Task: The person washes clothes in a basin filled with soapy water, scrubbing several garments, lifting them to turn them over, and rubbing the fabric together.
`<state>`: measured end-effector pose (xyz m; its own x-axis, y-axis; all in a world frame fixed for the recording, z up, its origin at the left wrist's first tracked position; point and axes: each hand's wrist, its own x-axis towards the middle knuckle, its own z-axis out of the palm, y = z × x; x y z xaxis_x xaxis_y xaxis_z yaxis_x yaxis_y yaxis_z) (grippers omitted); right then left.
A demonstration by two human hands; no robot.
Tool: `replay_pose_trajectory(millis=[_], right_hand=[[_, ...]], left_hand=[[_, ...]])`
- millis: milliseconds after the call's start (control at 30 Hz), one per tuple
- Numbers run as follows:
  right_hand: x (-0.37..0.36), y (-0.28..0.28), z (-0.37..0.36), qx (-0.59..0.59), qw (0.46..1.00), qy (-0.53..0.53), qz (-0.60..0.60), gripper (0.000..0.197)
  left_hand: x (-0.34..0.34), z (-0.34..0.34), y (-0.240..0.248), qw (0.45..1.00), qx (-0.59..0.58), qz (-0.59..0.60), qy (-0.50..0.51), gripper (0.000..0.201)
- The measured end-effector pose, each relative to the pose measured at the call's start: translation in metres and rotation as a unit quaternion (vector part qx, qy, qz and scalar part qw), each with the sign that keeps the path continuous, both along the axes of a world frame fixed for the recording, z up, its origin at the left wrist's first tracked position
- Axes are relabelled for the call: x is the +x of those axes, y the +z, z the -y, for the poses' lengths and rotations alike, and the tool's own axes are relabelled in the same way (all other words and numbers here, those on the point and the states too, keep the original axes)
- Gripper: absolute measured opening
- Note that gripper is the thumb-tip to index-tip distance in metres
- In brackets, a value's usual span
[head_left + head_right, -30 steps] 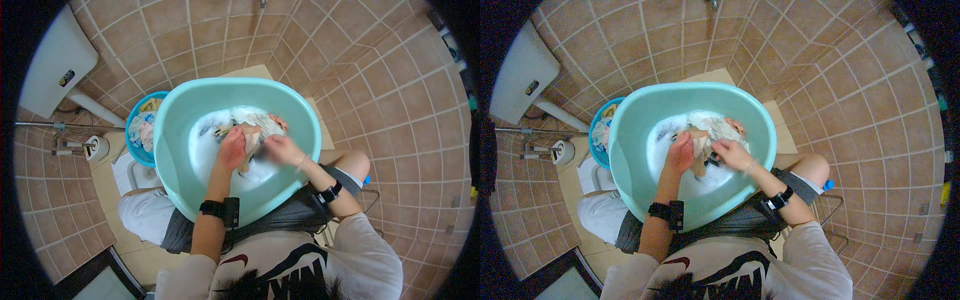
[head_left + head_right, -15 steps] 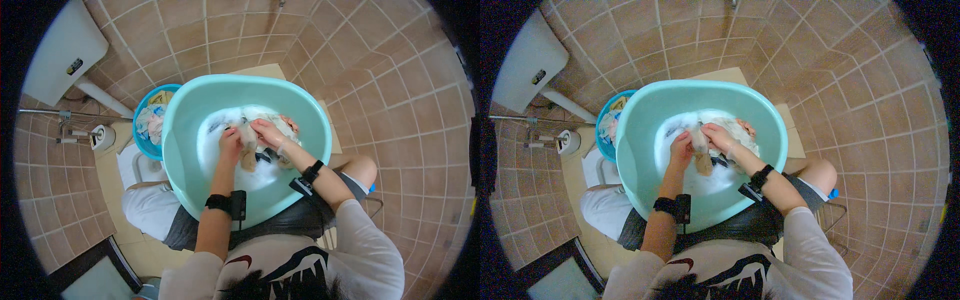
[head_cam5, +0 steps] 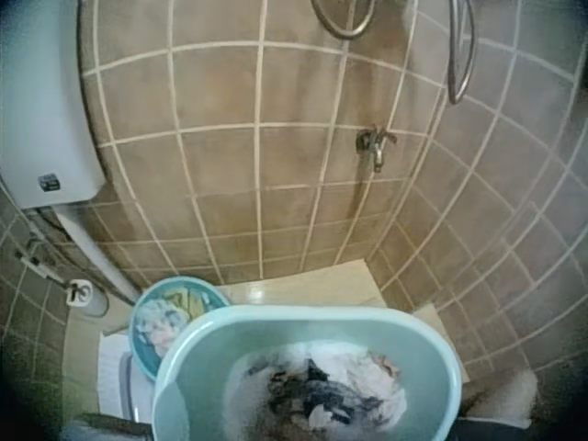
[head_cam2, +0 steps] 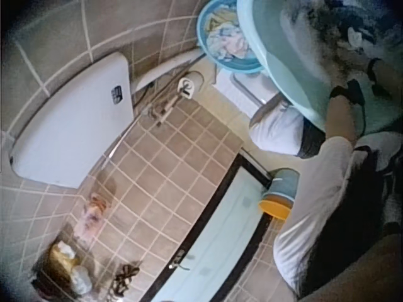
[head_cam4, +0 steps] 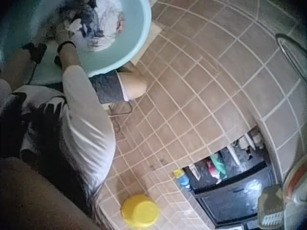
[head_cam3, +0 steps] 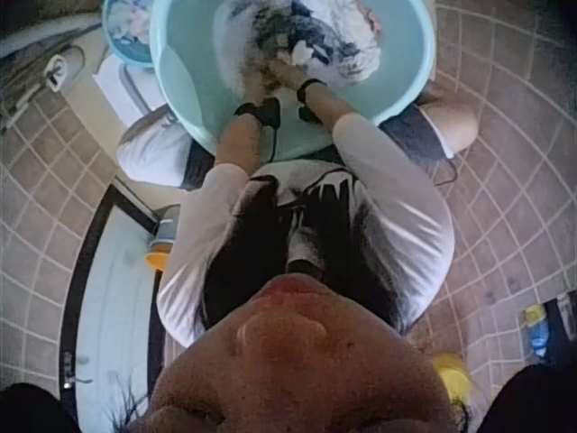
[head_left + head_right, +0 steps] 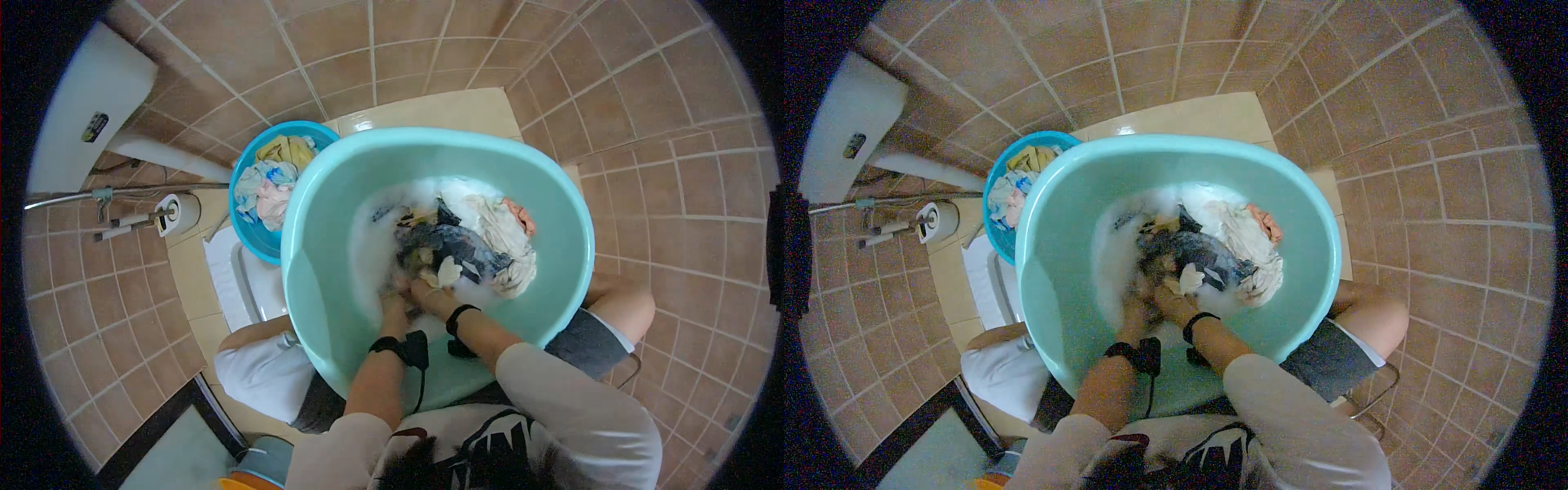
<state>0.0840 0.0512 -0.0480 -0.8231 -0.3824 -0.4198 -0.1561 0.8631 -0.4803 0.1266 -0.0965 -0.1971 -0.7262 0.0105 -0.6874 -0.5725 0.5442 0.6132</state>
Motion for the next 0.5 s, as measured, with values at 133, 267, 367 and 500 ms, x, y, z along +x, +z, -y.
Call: replay_pose_trajectory(millis=[133, 267, 367, 500], right_hand=[[-0.016, -0.066, -0.028, 0.117, 0.987, 0.044, -0.096, 0.035], [-0.061, -0.005, 0.006, -0.223, 0.905, -0.323, 0.163, 0.044], [-0.074, 0.113, 0.041, -0.129, 0.959, -0.182, 0.177, 0.044], [-0.089, 0.068, 0.009, -0.008, 0.986, -0.156, 0.056, 0.040]], left_hand=[[-0.010, -0.029, -0.004, 0.913, -0.007, -0.239, -0.330, 0.047], [-0.022, -0.035, 0.038, 0.873, 0.441, 0.000, 0.205, 0.038], [-0.028, -0.011, 0.014, 0.909, 0.380, -0.085, 0.149, 0.031], [-0.096, -0.053, 0.060, 0.770, 0.521, 0.202, 0.307, 0.037]])
